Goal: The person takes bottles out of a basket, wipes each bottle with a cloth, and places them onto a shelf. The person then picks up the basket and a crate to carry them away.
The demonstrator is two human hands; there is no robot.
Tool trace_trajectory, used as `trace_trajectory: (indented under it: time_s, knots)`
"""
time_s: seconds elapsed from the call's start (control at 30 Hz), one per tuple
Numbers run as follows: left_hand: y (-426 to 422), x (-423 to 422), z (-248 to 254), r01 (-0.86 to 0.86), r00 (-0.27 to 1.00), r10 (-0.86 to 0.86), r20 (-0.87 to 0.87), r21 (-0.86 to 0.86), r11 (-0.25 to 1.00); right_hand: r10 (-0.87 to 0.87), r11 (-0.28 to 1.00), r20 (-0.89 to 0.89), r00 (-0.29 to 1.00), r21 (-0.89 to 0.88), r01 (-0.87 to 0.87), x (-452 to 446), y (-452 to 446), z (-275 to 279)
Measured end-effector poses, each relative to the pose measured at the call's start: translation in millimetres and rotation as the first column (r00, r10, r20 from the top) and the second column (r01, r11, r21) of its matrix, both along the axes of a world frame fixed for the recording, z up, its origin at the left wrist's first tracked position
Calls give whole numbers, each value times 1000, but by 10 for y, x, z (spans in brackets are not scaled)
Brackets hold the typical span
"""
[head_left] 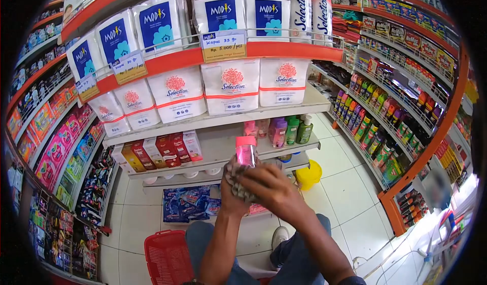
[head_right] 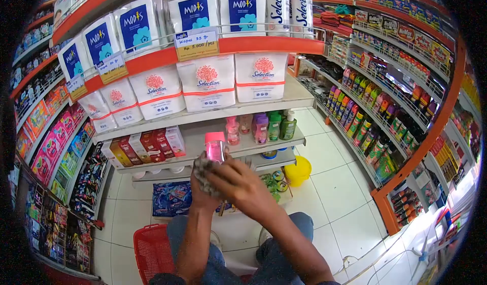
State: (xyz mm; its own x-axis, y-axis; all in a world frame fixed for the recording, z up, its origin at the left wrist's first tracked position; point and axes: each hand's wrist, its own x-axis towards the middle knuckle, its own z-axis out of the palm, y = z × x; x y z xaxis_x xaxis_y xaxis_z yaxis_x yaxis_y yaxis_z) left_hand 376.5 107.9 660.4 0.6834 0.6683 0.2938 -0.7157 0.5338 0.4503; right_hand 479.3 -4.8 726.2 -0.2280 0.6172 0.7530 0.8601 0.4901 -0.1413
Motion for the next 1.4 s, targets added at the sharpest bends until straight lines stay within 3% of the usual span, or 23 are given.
trace_trajectory:
  time_s: [0.03,0.07,0.17,0.33,0.43,0.6,0.7,0.73,0.9,1.0,1.03,1.13,1.33,1.4]
  knots:
    - [26,23,18,110,993,-99,64,-200,974,9,998,8,1000,-68,-8,-31,-75,-7]
    - [46,23,-5,110,993,-99,65,-201,973,8,998,8,1000,-70,-8,-34,-134,15]
    - [172,26,-87,172,984,-172,49,-2,985,70,950,-16,997,-305,-71,32,-274,79]
    - [-87,46,125,135,991,-137,0,-150,979,23,956,-159,987,-286,-68,208,-193,291]
    - [-200,101,184,-14,983,-15,-182,-154,988,-198,979,-132,971,-69,190,175,32,439]
    - [-239,53,286,-137,970,68,-234,-294,946,-102,992,15,995,-74,103,157,104,153]
    - [-95,11,21,38,983,-85,-160,-275,961,-66,984,87,994,-161,79,53,-12,31]
    - [-84,35,73,90,992,-104,-69,-185,979,-57,981,105,993,-179,75,59,-22,-27]
    - [-66,93,134,-110,978,84,-192,-130,985,7,952,94,996,-304,22,124,-250,14]
    - [29,92,40,-36,985,26,-172,-56,998,36,890,-190,981,-440,-118,241,-329,140]
    - [7,96,38,-34,984,23,-175,-56,998,34,890,-193,981,-440,-118,241,-302,188]
    - [-128,136,99,-123,967,95,-237,-104,987,-215,976,-336,917,-101,192,220,-75,372]
    - [-137,84,118,-152,965,131,-229,-76,985,-156,987,-105,982,3,158,194,122,158]
    - [-55,56,44,-153,975,123,-187,-155,976,-90,995,-46,995,-34,89,128,41,18]
